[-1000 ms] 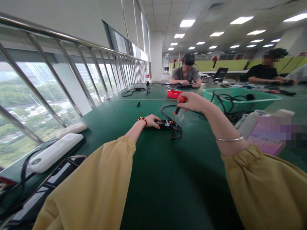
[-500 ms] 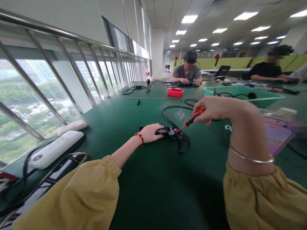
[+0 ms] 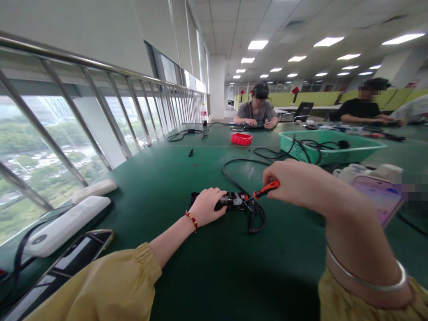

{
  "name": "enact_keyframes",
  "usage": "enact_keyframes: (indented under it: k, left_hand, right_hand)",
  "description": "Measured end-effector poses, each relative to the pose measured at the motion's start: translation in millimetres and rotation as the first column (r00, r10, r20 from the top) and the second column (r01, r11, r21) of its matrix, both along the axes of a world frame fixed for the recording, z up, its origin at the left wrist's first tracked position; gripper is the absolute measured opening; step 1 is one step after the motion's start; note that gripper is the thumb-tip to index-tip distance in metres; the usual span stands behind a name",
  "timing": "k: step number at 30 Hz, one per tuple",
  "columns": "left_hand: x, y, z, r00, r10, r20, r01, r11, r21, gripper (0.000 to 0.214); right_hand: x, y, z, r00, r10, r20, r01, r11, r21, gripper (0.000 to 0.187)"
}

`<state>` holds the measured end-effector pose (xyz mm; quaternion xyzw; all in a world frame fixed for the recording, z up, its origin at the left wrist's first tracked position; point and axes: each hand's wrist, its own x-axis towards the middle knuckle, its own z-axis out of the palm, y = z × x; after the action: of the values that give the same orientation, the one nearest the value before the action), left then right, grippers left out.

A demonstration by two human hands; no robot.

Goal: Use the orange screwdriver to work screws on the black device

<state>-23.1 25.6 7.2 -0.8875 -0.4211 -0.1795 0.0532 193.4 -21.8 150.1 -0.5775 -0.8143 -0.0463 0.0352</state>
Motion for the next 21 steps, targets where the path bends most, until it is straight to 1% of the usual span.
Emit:
enact_keyframes:
  k: [1,2,3,4,5,6,8,10,12,14,15,16,18,19,21]
  left_hand:
    - [0.1,0.2,0.3,1.0,0.001,0.0,-0.001,1.0,0.001,0.033]
    - [0.2,0.4,0.5,1.0,0.001,0.0,-0.001,1.0,0.002,0.033]
    - [0.3,0.6,0.4,1.0,0.002,-0.001,-0.002,1.0,0.001,0.033]
    - [0.4,0.8,0.2,1.0,0.002,-0.001,-0.002,1.0,-0.001,0.033]
    - [0.6,1.1,-0.1,1.0,0.003,-0.002,-0.003,1.0,-0.001,0.034]
    - [0.7,1.4,-0.6,1.0,0.004,-0.003,-0.004,1.0,-0.002,0.034]
    - [0.9,2.0,-1.4,1.0,0.007,-0.01,-0.007,1.0,-0.003,0.034]
    - [0.9,2.3,-2.0,1.0,0.008,-0.015,-0.008,1.0,-0.003,0.034]
    - [1.0,2.4,-2.2,1.0,0.006,-0.014,-0.006,1.0,-0.005,0.035]
    - [1.1,2.4,-2.0,1.0,0.007,-0.013,-0.007,1.0,-0.008,0.036]
    - [1.1,2.3,-1.9,1.0,0.008,-0.014,-0.008,1.0,-0.008,0.036]
    - [1.2,2.3,-1.9,1.0,0.009,-0.015,-0.009,1.0,-0.009,0.036]
    - [1.2,2.2,-1.9,1.0,0.009,-0.015,-0.009,1.0,-0.008,0.036]
    - [1.2,2.2,-2.0,1.0,0.008,-0.013,-0.008,1.0,-0.008,0.036]
    - [1.1,2.3,-2.0,1.0,0.007,-0.011,-0.007,1.0,-0.008,0.036]
  right_hand:
    - [-3.3,-3.4,-1.3,0.999,-0.028,-0.023,0.028,1.0,-0.003,0.012]
    - [-6.3,-6.5,-2.6,0.998,-0.031,-0.05,0.03,1.0,-0.005,0.025]
    - [-8.6,-9.0,-3.8,0.997,-0.03,-0.068,0.03,1.0,-0.002,0.033]
    - [-10.0,-10.8,-4.6,0.997,-0.031,-0.07,0.031,0.999,0.006,0.036]
    - [-10.4,-11.6,-5.1,0.998,-0.027,-0.054,0.028,0.999,0.026,0.034]
    - [-9.8,-11.7,-5.0,1.0,-0.017,-0.026,0.018,0.999,0.048,0.027]
    - [-7.1,-10.1,-3.2,0.999,0.021,0.041,-0.024,0.997,0.074,0.003]
    - [-4.6,-7.8,0.0,0.996,0.051,0.076,-0.054,0.998,0.044,0.015]
    - [-4.1,-6.5,3.3,0.998,0.008,0.067,-0.005,0.999,-0.034,0.01]
    - [-5.0,-6.5,5.3,0.997,-0.051,0.05,0.056,0.993,-0.106,0.03]
    - [-5.5,-6.9,5.7,0.997,-0.059,0.046,0.064,0.991,-0.118,0.035]
    - [-5.8,-7.6,5.7,0.998,-0.046,0.046,0.051,0.993,-0.105,0.034]
    - [-5.5,-9.1,5.2,0.998,0.019,0.055,-0.017,0.999,-0.037,0.017]
    - [-5.1,-9.8,5.0,0.997,0.053,0.057,-0.052,0.999,-0.01,0.013]
    - [-4.5,-10.3,4.9,0.995,0.079,0.055,-0.079,0.997,0.004,0.013]
